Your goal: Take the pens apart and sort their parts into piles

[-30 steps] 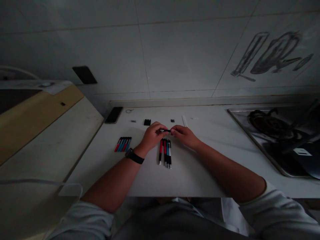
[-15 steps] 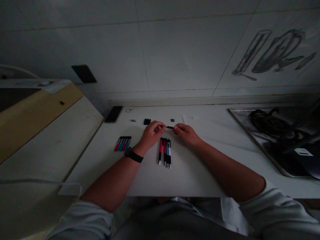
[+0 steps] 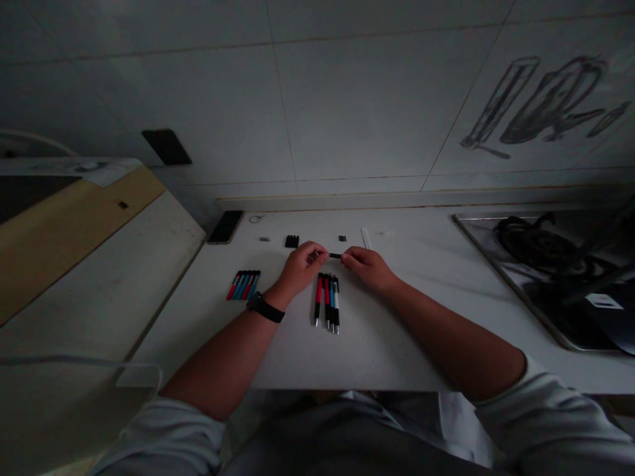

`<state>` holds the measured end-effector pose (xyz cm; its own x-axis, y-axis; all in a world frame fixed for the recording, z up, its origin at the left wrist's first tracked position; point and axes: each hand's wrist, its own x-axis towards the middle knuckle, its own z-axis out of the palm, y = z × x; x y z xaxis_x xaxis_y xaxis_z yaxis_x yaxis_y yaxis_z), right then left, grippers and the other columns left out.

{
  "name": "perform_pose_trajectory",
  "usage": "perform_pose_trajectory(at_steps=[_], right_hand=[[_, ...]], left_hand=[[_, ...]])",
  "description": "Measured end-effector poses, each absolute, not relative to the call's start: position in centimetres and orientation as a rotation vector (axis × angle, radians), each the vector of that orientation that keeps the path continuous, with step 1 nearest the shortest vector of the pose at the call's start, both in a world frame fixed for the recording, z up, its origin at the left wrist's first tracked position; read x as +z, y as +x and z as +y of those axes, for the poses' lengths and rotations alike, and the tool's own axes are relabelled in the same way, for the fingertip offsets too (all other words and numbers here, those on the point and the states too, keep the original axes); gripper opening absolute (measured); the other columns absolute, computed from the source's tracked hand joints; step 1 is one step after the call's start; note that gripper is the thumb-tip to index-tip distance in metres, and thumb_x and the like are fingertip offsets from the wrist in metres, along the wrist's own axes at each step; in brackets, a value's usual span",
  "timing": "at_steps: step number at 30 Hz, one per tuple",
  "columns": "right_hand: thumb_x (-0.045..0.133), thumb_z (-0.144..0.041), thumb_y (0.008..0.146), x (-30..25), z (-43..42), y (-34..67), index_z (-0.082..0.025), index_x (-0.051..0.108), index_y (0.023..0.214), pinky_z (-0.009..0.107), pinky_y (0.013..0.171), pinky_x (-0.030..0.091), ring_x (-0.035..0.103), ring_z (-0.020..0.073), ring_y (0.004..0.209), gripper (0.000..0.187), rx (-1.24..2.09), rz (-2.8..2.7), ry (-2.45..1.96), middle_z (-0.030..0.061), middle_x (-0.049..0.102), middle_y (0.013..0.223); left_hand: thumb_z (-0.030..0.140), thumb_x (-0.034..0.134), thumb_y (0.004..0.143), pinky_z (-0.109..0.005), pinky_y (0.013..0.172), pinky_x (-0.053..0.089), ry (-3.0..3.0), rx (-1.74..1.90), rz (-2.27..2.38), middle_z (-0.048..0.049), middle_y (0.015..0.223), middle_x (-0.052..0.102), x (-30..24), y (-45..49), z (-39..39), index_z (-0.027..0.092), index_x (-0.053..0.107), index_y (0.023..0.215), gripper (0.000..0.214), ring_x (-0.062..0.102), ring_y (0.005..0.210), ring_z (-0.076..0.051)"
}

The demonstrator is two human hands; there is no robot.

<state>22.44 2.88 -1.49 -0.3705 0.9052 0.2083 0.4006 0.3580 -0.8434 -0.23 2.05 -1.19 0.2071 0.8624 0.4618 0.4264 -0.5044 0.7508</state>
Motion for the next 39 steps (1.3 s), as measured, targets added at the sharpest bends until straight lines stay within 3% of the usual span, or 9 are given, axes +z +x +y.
perform_pose_trajectory(at_steps=[3,8,13,16,21,25,30,35,39], right_hand=[[0.055,-0.054,0.095,-1.27,2.66,22.31,-0.022,0.067,0.089,0.031,0.073,0.044,0.06,0.0185,0.075,0.035,0.899,-1.926,-1.157,0.0024,0.068,0.08],[0.043,-0.056,0.101,-1.44,2.65,22.23,-0.021,0.066,0.084,0.032,0.074,0.045,0.061,0.0184,0.074,0.044,0.961,-1.867,-1.179,0.0025,0.067,0.077],[0.058,-0.054,0.094,-1.84,2.92,22.27,-0.024,0.066,0.098,0.032,0.074,0.047,0.061,0.019,0.076,0.032,0.99,-1.809,-1.146,0.0013,0.068,0.082],[0.047,-0.056,0.1,-2.06,3.05,22.25,-0.023,0.065,0.086,0.033,0.074,0.047,0.061,0.0192,0.075,0.041,1.052,-1.807,-1.164,0.0021,0.066,0.077],[0.06,-0.055,0.092,-2.05,3.04,22.15,-0.024,0.062,0.097,0.031,0.072,0.047,0.059,0.0176,0.074,0.031,1.081,-1.762,-1.127,0.0002,0.066,0.083],[0.044,-0.058,0.099,-1.69,2.86,22.09,-0.022,0.063,0.083,0.031,0.068,0.046,0.057,0.0173,0.07,0.044,1.129,-1.784,-1.169,0.0023,0.064,0.077],[0.057,-0.056,0.093,-1.5,2.8,22.05,-0.023,0.062,0.091,0.03,0.067,0.044,0.057,0.0169,0.07,0.034,1.138,-1.743,-1.152,0.0006,0.065,0.08],[0.05,-0.058,0.097,-1.7,2.92,22.07,-0.022,0.06,0.079,0.03,0.066,0.043,0.055,0.0166,0.068,0.041,1.091,-1.762,-1.171,0.0007,0.061,0.073],[0.06,-0.052,0.092,-2.19,3.25,22.1,-0.023,0.061,0.096,0.03,0.068,0.046,0.058,0.0164,0.072,0.029,1.033,-1.66,-1.113,0.0002,0.064,0.082]], left_hand=[[0.026,0.065,0.096,-0.028,0.076,0.053,1.992,1.259,1.199,-0.0029,0.094,0.071,-1.14,-0.2,2.06,0.02,0.068,0.094,0.007,0.065,0.085,-0.016],[0.027,0.065,0.096,-0.028,0.075,0.053,1.96,1.289,1.206,-0.003,0.094,0.071,-1.17,-0.2,2.13,0.02,0.068,0.095,0.007,0.065,0.085,-0.015],[0.027,0.065,0.096,-0.028,0.075,0.054,1.975,1.315,1.216,-0.0033,0.094,0.071,-1.31,-0.25,2.15,0.02,0.068,0.095,0.007,0.065,0.084,-0.016],[0.029,0.064,0.097,-0.029,0.076,0.054,1.987,1.311,1.235,-0.0037,0.095,0.072,-1.46,-0.31,2.19,0.02,0.068,0.096,0.009,0.066,0.085,-0.016],[0.027,0.065,0.097,-0.028,0.075,0.054,1.977,1.317,1.238,-0.0034,0.095,0.072,-1.59,-0.31,2.27,0.02,0.068,0.096,0.008,0.066,0.084,-0.015],[0.027,0.064,0.097,-0.028,0.075,0.053,1.985,1.312,1.235,-0.0032,0.094,0.071,-1.38,-0.19,2.14,0.02,0.067,0.095,0.008,0.065,0.084,-0.015],[0.028,0.064,0.097,-0.028,0.075,0.054,1.982,1.318,1.243,-0.0032,0.094,0.072,-1.26,-0.19,2.08,0.02,0.067,0.095,0.009,0.066,0.084,-0.015],[0.031,0.064,0.098,-0.029,0.076,0.054,1.987,1.316,1.249,-0.0034,0.094,0.072,-1.41,-0.2,2.09,0.02,0.068,0.095,0.011,0.066,0.084,-0.016],[0.032,0.063,0.098,-0.029,0.076,0.054,1.928,1.358,1.292,-0.0034,0.094,0.073,-1.52,0.12,1.91,0.02,0.067,0.095,0.012,0.067,0.084,-0.016]])
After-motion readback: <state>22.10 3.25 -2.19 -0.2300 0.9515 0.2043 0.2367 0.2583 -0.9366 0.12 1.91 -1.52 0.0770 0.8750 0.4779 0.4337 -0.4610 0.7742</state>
